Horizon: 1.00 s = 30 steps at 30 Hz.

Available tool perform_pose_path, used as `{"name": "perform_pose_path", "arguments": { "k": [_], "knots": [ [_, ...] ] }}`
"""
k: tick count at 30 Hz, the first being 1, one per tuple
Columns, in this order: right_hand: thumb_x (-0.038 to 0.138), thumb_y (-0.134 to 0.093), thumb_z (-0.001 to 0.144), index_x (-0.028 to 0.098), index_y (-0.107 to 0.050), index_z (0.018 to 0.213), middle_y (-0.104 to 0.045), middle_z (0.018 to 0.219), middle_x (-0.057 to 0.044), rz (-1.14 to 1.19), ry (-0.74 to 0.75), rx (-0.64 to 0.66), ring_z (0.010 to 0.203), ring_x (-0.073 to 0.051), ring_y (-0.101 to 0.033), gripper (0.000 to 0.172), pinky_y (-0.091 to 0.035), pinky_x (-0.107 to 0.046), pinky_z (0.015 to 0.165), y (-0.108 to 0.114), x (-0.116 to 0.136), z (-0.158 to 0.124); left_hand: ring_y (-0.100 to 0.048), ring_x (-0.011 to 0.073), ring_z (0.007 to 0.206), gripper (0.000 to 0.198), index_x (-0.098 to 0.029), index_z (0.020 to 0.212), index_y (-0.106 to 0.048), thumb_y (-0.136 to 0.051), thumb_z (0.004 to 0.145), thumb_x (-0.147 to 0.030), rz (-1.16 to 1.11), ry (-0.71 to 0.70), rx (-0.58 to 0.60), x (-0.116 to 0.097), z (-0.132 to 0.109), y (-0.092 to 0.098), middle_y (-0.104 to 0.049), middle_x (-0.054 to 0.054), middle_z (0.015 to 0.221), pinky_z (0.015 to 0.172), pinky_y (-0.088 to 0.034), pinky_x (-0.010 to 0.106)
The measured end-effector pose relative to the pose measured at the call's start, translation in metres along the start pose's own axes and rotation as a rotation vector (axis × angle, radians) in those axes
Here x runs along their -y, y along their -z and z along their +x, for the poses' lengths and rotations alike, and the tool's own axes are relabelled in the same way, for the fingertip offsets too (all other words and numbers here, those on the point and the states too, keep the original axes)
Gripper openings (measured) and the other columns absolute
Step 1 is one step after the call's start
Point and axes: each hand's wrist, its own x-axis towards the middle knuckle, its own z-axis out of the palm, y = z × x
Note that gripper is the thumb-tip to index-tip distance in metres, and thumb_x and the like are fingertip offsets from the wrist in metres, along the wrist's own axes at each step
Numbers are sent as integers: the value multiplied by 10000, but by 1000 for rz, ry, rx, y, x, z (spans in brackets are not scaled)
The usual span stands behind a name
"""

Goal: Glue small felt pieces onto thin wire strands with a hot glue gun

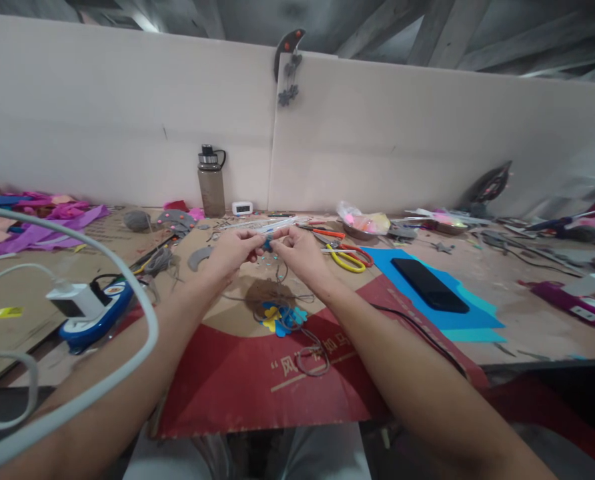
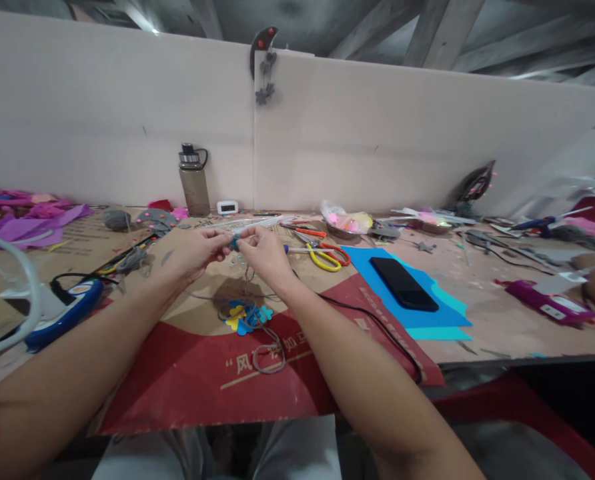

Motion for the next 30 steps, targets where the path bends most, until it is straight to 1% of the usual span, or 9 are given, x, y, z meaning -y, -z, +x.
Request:
{"name": "perform_pose_path", "arguments": {
  "k": [2,6,11,15,18,20,24,27,30],
  "knots": [
    [305,-555,713,177,-572,827,-400,471,91,-28,-4,25,420,-69,-323,173,-235,-212,449,1,-1,0,-454,62,410,128,-122,657,-638,-667,690,-242,-19,20,-47,0,1,1,-553,19,499,398,-320,169],
    [320,-538,744,180,-555,741,-405,480,80,-72,14,35,427,-71,-317,141,-229,-221,459,1,-5,1,-455,62,395,108,-129,644,-634,-664,690,-221,-14,24,-100,0,2,2,-549,16,476,385,-309,161],
    [272,-550,719,172,-535,655,-430,543,61,-60,49,90,511,-79,-360,119,-279,-225,522,1,-5,2,-448,63,376,109,-135,633,-609,-655,675,-225,34,-21,-199,5,9,12,-536,3,452,360,-284,154],
    [298,-577,694,173,-507,665,-500,625,44,180,-41,183,563,-79,-396,146,-320,-223,562,4,-3,2,-513,74,411,85,-127,648,-589,-625,673,-199,-52,-36,-364,3,18,28,-570,10,508,362,-319,145],
    [355,-591,701,178,-505,716,-572,713,21,377,-111,330,540,-67,-403,197,-326,-218,537,8,-1,2,-603,108,502,33,-128,674,-566,-597,680,-139,-254,-35,-502,-4,26,46,-607,19,592,398,-397,156],
    [380,-608,704,179,-542,742,-559,692,26,381,-103,366,517,-61,-382,214,-298,-210,500,12,1,2,-614,112,518,31,-128,691,-555,-561,701,-99,-384,-57,-621,-8,31,62,-614,20,608,437,-450,175],
    [431,-591,740,181,-648,781,-449,567,42,194,-81,305,482,-63,-308,259,-230,-215,445,22,4,3,-599,82,520,102,-123,693,-540,-490,773,-85,-561,-71,-834,-12,41,94,-611,27,607,476,-470,152],
    [450,-589,746,186,-664,779,-411,550,43,169,-45,253,472,-62,-288,277,-219,-218,430,33,6,5,-611,77,571,99,-127,705,-531,-485,787,-98,-597,-101,-890,-11,41,108,-608,13,626,503,-483,144],
    [465,-599,740,196,-639,772,-327,526,60,317,2,241,462,-59,-258,274,-210,-217,425,50,14,5,-615,83,583,90,-130,719,-527,-481,789,-97,-582,-75,-901,-9,39,107,-605,10,629,496,-484,151]
  ]
}}
